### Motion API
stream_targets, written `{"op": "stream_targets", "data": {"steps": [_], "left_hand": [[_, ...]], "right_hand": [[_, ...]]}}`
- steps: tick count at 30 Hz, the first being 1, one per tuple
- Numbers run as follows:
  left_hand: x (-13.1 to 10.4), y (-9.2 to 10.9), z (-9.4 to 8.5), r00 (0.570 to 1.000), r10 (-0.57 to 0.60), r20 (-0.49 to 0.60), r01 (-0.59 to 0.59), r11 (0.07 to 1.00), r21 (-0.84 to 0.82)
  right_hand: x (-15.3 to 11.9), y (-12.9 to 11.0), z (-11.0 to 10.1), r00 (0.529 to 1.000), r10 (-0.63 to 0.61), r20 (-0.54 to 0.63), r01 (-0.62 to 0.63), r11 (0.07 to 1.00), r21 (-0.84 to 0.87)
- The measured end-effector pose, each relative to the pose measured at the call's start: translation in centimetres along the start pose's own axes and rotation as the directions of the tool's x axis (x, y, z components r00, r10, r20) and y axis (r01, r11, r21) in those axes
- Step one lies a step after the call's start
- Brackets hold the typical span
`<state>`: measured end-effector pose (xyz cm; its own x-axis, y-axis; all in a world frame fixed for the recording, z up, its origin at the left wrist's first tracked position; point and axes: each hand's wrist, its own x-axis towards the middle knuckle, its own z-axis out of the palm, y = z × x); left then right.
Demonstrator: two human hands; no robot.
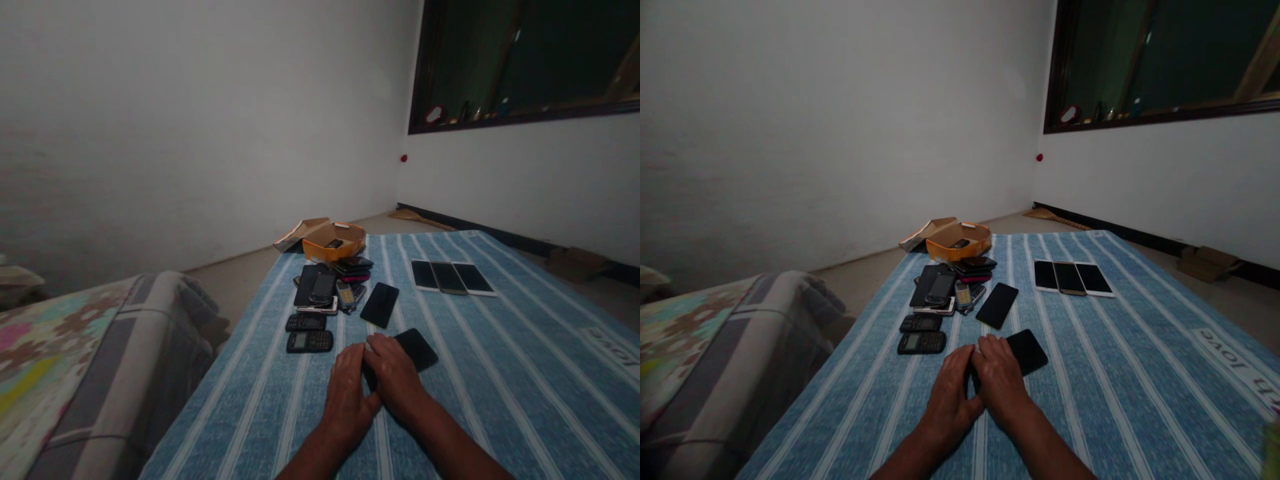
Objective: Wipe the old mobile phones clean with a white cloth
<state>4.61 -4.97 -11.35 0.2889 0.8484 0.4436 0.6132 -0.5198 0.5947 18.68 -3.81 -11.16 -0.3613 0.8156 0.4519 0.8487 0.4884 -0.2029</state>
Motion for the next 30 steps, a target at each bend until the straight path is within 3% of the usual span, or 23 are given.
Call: {"op": "stream_targets", "data": {"steps": [12,21,30], "left_hand": [[0.5,1.0,-0.7,0.999,-0.029,0.027,0.030,0.998,-0.053],[0.4,0.5,-0.4,0.999,-0.017,0.032,0.018,0.998,-0.052],[-0.2,-0.4,0.1,0.995,-0.074,0.061,0.072,0.997,0.030]], "right_hand": [[0.3,-0.4,-0.6,0.999,-0.031,0.012,0.031,0.998,0.049],[0.4,-0.7,-1.3,0.997,-0.024,0.078,0.014,0.992,0.126],[-1.3,-0.7,-2.2,0.987,-0.114,0.113,0.090,0.976,0.199]]}}
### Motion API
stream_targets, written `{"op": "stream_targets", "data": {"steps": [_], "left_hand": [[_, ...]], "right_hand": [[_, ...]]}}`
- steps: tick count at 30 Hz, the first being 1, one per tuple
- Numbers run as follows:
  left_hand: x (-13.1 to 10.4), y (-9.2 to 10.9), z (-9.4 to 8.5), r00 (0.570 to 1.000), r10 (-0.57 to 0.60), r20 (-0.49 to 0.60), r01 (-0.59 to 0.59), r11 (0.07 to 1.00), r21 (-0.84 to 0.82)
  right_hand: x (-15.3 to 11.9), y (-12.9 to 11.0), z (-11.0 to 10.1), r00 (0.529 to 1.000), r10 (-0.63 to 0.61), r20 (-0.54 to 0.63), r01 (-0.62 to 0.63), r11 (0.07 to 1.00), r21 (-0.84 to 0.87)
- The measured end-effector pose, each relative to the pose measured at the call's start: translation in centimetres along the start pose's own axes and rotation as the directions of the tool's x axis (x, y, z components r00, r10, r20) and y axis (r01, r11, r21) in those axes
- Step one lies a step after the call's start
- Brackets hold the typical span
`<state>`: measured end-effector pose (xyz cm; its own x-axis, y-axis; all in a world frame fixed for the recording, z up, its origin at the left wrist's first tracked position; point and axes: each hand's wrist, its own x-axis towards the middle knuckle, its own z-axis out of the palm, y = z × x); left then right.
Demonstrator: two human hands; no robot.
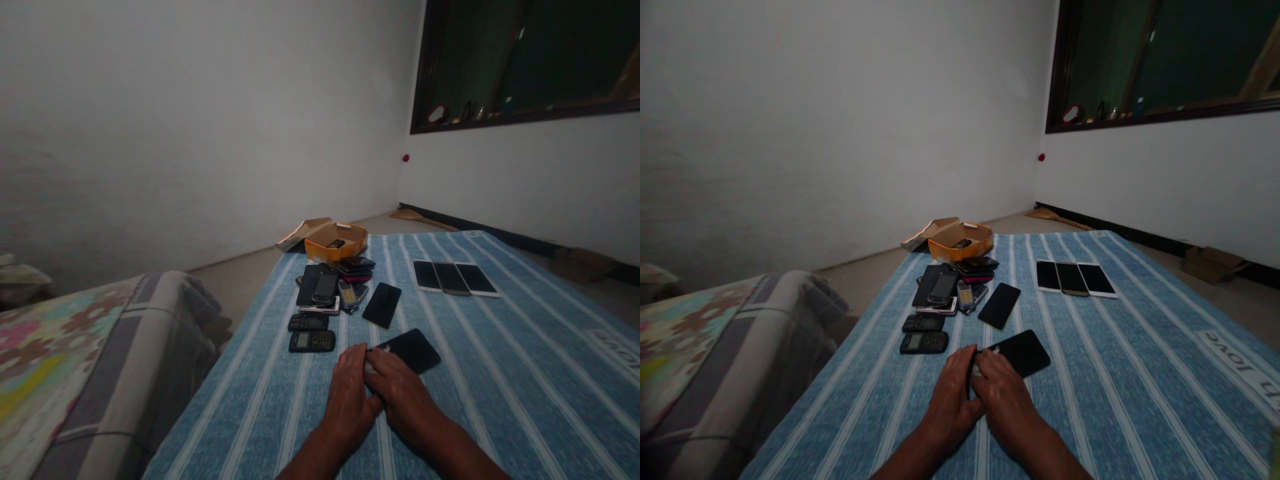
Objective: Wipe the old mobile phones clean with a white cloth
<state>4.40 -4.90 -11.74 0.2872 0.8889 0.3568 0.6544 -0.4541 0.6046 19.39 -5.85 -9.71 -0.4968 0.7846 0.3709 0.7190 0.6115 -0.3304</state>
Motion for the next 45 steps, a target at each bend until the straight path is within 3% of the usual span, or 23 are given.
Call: {"op": "stream_targets", "data": {"steps": [17,25,31,37,45], "left_hand": [[-0.2,-0.8,0.1,0.997,0.067,0.031,-0.068,0.997,0.046],[0.0,0.1,-0.7,0.992,0.122,0.044,-0.123,0.992,0.036],[0.3,0.6,-1.0,0.993,0.101,0.052,-0.102,0.995,0.021],[-0.2,-0.3,-0.5,0.986,0.151,0.073,-0.155,0.986,0.056],[-0.2,-0.8,-0.4,0.984,0.133,0.118,-0.142,0.988,0.068]], "right_hand": [[-1.1,0.2,0.6,0.997,-0.049,-0.064,0.047,0.998,-0.032],[-2.2,-0.3,0.2,0.999,-0.031,0.006,0.032,0.997,-0.074],[-1.5,-0.9,-0.1,0.999,-0.034,-0.023,0.032,0.998,-0.059],[-3.0,-0.1,0.5,0.997,-0.071,-0.043,0.066,0.993,-0.093],[-3.1,0.0,1.1,0.993,-0.079,-0.089,0.071,0.994,-0.082]]}}
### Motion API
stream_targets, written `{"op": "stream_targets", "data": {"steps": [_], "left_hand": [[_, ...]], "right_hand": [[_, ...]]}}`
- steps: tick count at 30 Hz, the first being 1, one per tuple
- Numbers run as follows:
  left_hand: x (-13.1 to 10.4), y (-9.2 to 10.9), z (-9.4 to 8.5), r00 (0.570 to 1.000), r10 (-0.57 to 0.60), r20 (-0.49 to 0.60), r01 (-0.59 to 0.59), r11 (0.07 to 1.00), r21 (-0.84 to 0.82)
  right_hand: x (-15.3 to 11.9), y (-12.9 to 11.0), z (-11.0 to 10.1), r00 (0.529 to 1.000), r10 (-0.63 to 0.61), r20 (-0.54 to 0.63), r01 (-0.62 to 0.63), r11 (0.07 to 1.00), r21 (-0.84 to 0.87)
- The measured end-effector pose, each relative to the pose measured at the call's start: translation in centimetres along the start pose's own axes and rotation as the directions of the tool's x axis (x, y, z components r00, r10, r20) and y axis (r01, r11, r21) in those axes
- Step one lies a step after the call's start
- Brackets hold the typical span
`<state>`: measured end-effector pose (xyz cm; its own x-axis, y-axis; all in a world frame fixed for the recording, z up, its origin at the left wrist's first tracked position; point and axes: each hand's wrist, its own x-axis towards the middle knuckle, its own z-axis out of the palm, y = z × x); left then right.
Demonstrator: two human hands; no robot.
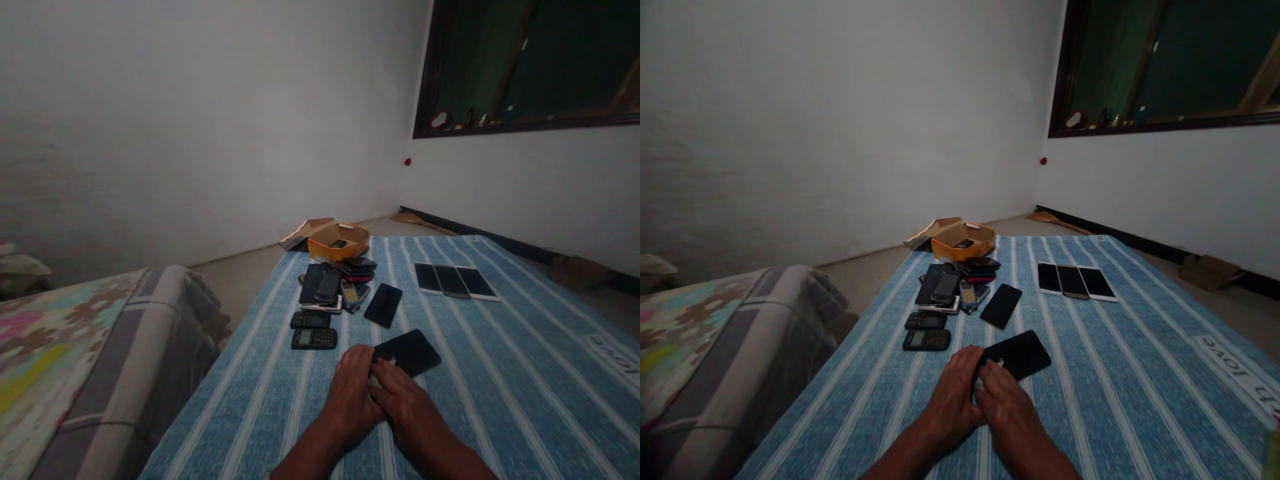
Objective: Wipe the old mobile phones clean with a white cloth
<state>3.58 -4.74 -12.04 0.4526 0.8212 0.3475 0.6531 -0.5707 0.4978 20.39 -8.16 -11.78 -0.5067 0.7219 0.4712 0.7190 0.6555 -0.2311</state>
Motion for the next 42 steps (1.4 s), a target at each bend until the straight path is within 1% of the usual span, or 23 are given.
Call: {"op": "stream_targets", "data": {"steps": [4,10,12,17,20,24,29,32,36,38,42], "left_hand": [[-0.1,-0.1,0.2,1.000,0.007,-0.008,-0.007,1.000,0.021],[-0.2,-0.4,0.7,0.999,0.021,-0.035,-0.020,0.999,0.028],[-0.3,-0.7,0.8,0.998,0.040,-0.053,-0.038,0.999,0.036],[-0.7,-1.2,1.1,0.993,0.096,-0.069,-0.092,0.994,0.063],[-0.6,-1.3,1.2,0.994,0.081,-0.077,-0.076,0.995,0.069],[-0.5,-1.5,1.5,0.996,0.068,-0.052,-0.065,0.996,0.068],[-0.7,-1.7,1.3,0.994,0.088,-0.066,-0.084,0.994,0.066],[-0.5,-1.3,0.7,0.997,0.061,-0.052,-0.058,0.997,0.040],[-0.5,-1.4,0.5,0.999,-0.015,0.038,0.014,1.000,0.022],[-0.6,-1.8,0.7,0.998,-0.033,0.051,0.033,0.999,0.015],[-0.7,-2.4,1.1,0.997,-0.036,0.071,0.036,0.999,-0.004]], "right_hand": [[-0.9,0.3,0.4,1.000,0.008,0.001,-0.008,1.000,-0.010],[0.5,0.1,-0.1,0.999,0.027,0.022,-0.026,0.999,-0.032],[0.3,0.1,0.1,1.000,0.014,0.001,-0.014,0.999,-0.047],[-1.1,0.6,1.3,0.998,-0.021,-0.065,0.018,0.999,-0.043],[-0.6,0.6,1.2,0.998,-0.008,-0.064,0.005,0.999,-0.044],[0.1,0.7,1.1,0.999,0.012,-0.053,-0.014,0.999,-0.035],[-1.6,1.2,2.9,0.995,-0.023,-0.102,0.013,0.995,-0.096],[-2.4,1.7,3.4,0.992,-0.028,-0.119,0.012,0.991,-0.132],[-2.9,3.2,2.7,0.992,0.026,-0.122,-0.042,0.991,-0.128],[-3.2,4.2,2.1,0.988,0.067,-0.136,-0.085,0.988,-0.128],[-4.0,6.6,1.0,0.956,0.186,-0.227,-0.221,0.965,-0.138]]}}
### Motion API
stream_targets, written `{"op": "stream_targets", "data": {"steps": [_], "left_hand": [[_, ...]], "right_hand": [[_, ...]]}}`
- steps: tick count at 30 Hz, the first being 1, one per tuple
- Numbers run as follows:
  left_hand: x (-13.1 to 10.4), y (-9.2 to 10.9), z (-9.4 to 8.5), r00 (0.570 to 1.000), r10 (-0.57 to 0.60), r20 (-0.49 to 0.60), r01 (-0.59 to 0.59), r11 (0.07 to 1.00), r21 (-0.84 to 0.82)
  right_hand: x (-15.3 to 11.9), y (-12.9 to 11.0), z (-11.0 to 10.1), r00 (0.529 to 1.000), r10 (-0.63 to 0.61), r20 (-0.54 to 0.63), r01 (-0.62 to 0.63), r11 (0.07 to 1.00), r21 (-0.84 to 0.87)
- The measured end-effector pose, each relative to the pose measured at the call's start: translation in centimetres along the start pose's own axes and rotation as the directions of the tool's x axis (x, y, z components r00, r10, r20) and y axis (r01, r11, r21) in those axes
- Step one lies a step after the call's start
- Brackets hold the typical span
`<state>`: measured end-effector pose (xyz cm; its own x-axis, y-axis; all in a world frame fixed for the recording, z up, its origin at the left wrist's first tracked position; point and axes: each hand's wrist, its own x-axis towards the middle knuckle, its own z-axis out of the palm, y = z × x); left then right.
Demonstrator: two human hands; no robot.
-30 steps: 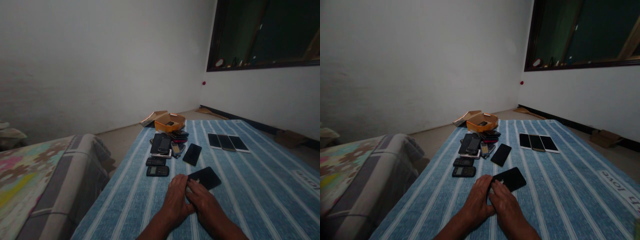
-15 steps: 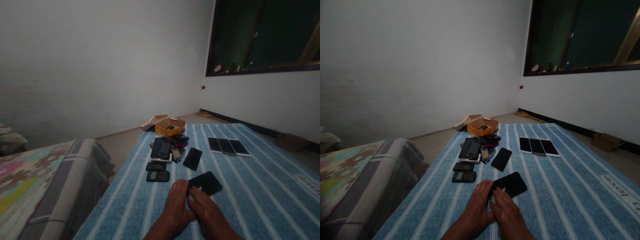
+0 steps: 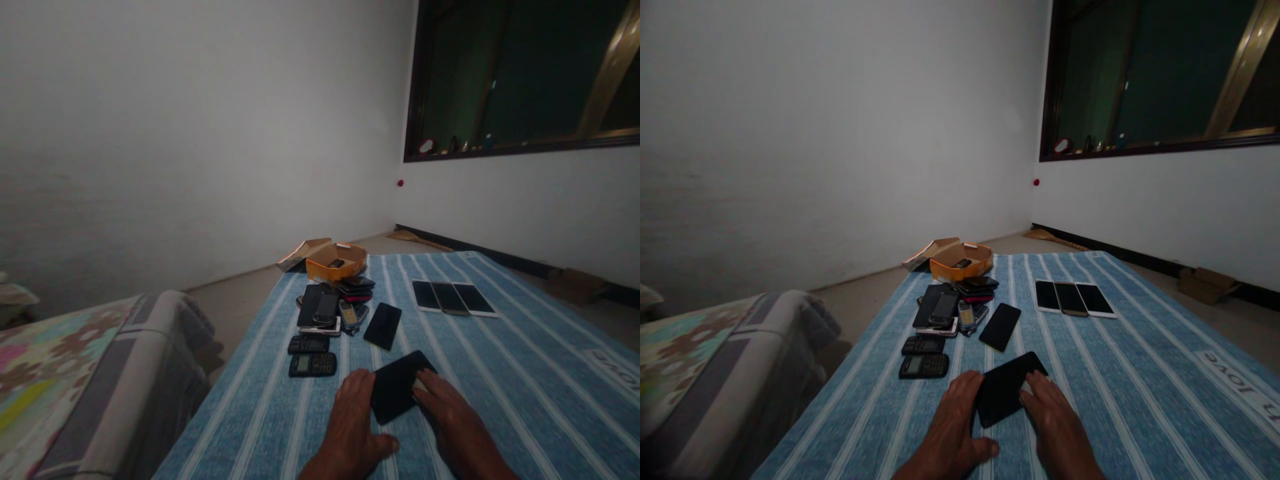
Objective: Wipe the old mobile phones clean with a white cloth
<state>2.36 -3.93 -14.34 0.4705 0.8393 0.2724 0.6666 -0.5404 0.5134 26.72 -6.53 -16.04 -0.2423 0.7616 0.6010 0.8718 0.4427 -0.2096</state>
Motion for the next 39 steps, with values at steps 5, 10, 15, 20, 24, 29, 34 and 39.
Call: {"op": "stream_targets", "data": {"steps": [5,10,15,20,24,29,34,39], "left_hand": [[0.1,0.0,-0.2,1.000,0.005,0.003,-0.005,1.000,0.001],[0.2,0.0,-0.5,0.999,0.025,-0.030,-0.025,1.000,0.016],[0.3,-0.8,-0.1,0.999,0.041,-0.035,-0.039,0.998,0.059],[0.4,-1.1,-0.2,0.997,0.060,-0.055,-0.055,0.994,0.096],[0.5,-0.3,-1.1,1.000,-0.012,0.025,0.010,0.997,0.082],[0.7,0.4,-1.7,0.998,-0.061,0.031,0.058,0.994,0.095],[0.8,-0.4,-1.3,0.999,0.042,0.006,-0.043,0.994,0.098],[0.8,-1.4,-0.6,0.998,0.055,-0.011,-0.053,0.991,0.123]], "right_hand": [[0.0,2.0,-0.5,0.995,0.097,-0.018,-0.098,0.992,-0.084],[0.2,0.8,-0.1,0.996,0.079,-0.050,-0.086,0.984,-0.154],[-0.1,-3.0,2.9,0.992,-0.108,-0.071,0.099,0.988,-0.123],[-0.3,-5.0,5.4,0.990,-0.132,-0.050,0.127,0.987,-0.096],[0.2,-4.0,3.4,0.999,0.010,0.053,-0.004,0.994,-0.112],[1.4,-2.1,0.0,0.987,0.152,0.061,-0.136,0.968,-0.213],[1.0,-1.5,0.8,0.992,0.123,-0.040,-0.129,0.958,-0.257],[0.3,-2.7,3.8,0.990,0.010,-0.143,-0.044,0.970,-0.239]]}}
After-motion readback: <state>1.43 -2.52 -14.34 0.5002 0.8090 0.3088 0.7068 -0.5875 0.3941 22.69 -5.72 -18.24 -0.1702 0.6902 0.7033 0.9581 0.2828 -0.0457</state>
